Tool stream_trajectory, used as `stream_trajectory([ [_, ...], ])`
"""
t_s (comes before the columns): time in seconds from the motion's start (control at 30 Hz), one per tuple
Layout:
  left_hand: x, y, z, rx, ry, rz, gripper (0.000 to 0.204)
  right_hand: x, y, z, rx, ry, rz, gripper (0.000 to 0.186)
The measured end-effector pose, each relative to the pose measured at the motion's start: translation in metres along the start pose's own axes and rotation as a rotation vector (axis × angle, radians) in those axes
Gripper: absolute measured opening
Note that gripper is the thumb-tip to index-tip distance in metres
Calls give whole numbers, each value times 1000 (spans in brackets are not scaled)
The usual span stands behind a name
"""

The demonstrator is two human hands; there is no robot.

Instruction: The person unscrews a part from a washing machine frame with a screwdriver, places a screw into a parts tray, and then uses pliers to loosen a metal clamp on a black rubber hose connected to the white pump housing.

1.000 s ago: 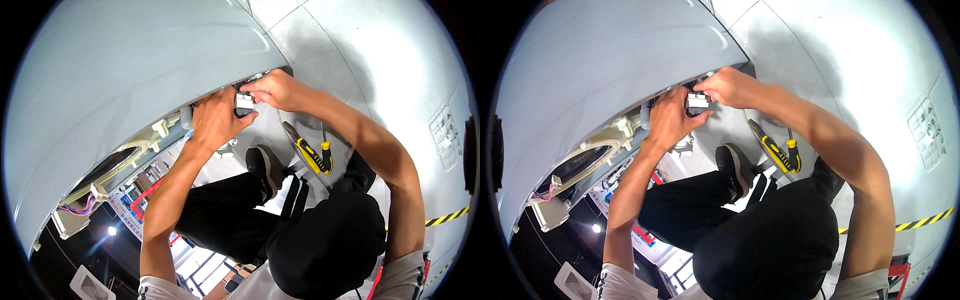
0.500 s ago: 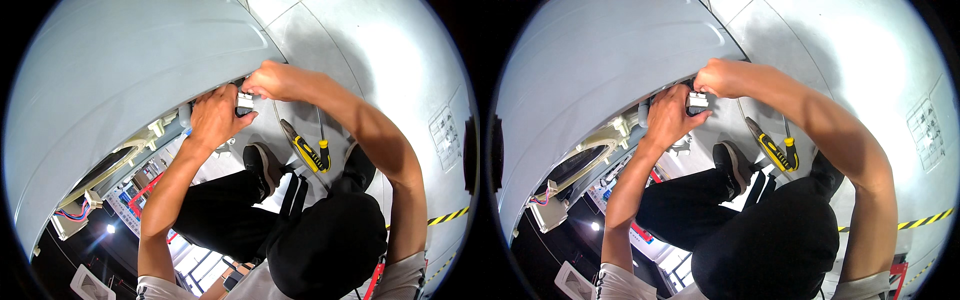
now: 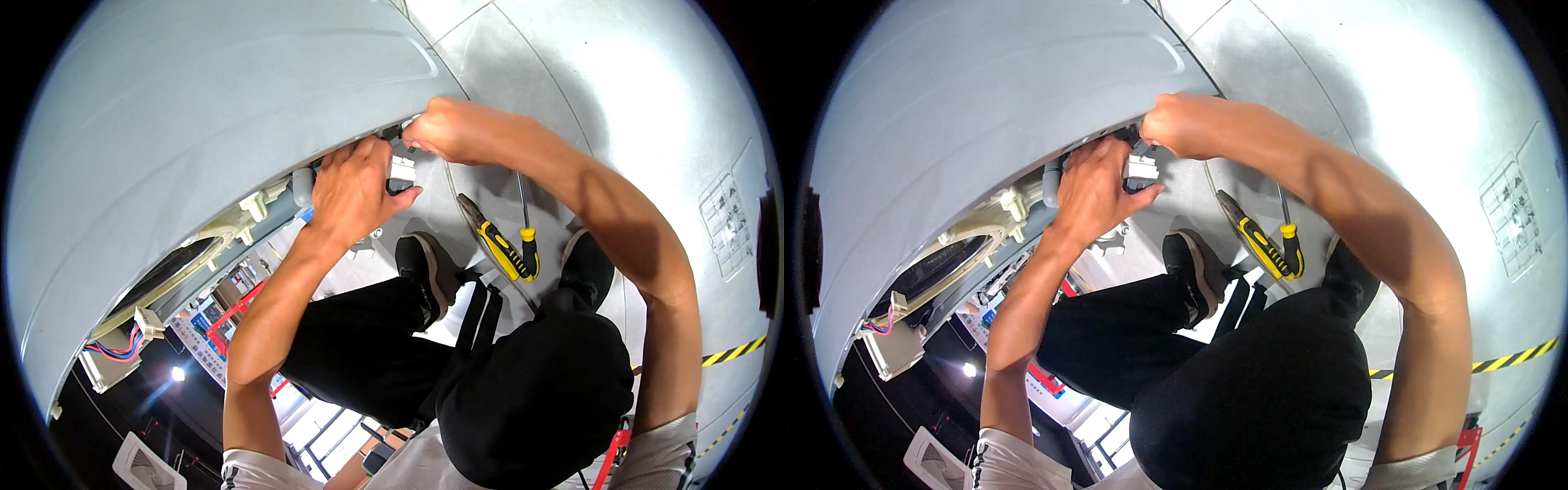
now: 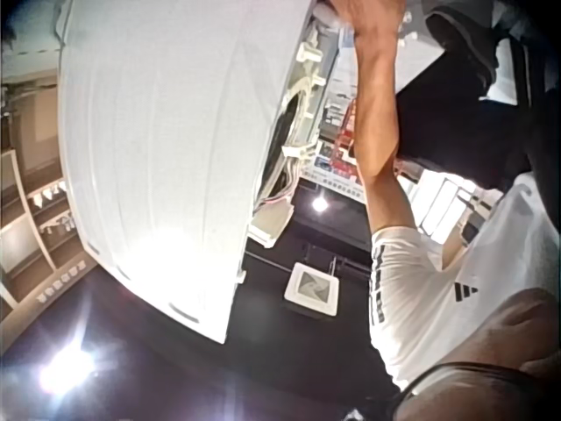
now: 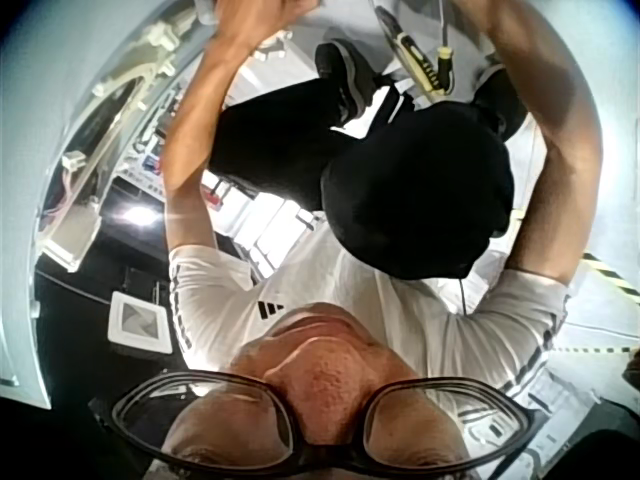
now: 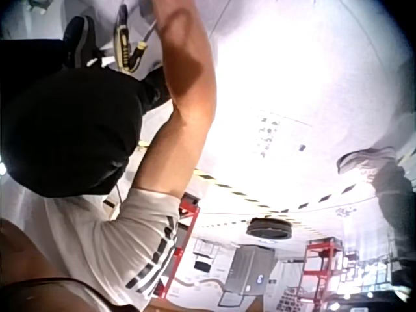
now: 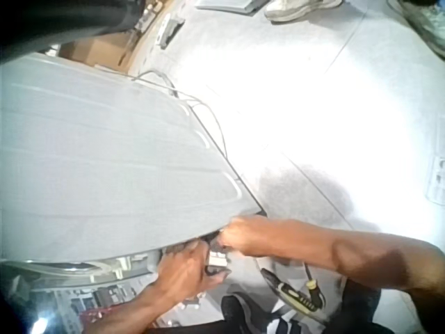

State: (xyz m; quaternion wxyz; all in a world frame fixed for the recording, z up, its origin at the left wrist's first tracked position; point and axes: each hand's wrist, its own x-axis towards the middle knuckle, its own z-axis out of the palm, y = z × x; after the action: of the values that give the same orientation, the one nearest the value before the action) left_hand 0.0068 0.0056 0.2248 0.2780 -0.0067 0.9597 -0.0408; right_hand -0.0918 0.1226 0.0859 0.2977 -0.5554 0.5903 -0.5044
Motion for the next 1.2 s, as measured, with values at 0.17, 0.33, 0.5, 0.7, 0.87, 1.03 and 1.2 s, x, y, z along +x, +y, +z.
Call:
stream_trajectory([
  [0.17,0,0,-3,-42,-14,-18,50,-2,0,10,-87,69,-5,12],
  [0.33,-3,0,-4,-40,-14,-44,50,-8,-3,18,-57,171,27,19],
  [0.5,-5,-3,-8,-76,-34,-89,52,-12,-11,44,21,407,103,28],
  [0.7,-7,-6,-12,-86,-13,-76,52,-12,-9,67,124,477,149,29],
  [0.87,-10,-11,-13,-93,-15,-75,53,-12,-8,65,248,472,304,26],
  [1.03,-12,-15,-13,-103,-34,-53,54,-14,-8,72,557,470,520,22],
  [1.2,-15,-21,-18,-131,-28,1,54,-13,-12,64,783,446,637,22],
])
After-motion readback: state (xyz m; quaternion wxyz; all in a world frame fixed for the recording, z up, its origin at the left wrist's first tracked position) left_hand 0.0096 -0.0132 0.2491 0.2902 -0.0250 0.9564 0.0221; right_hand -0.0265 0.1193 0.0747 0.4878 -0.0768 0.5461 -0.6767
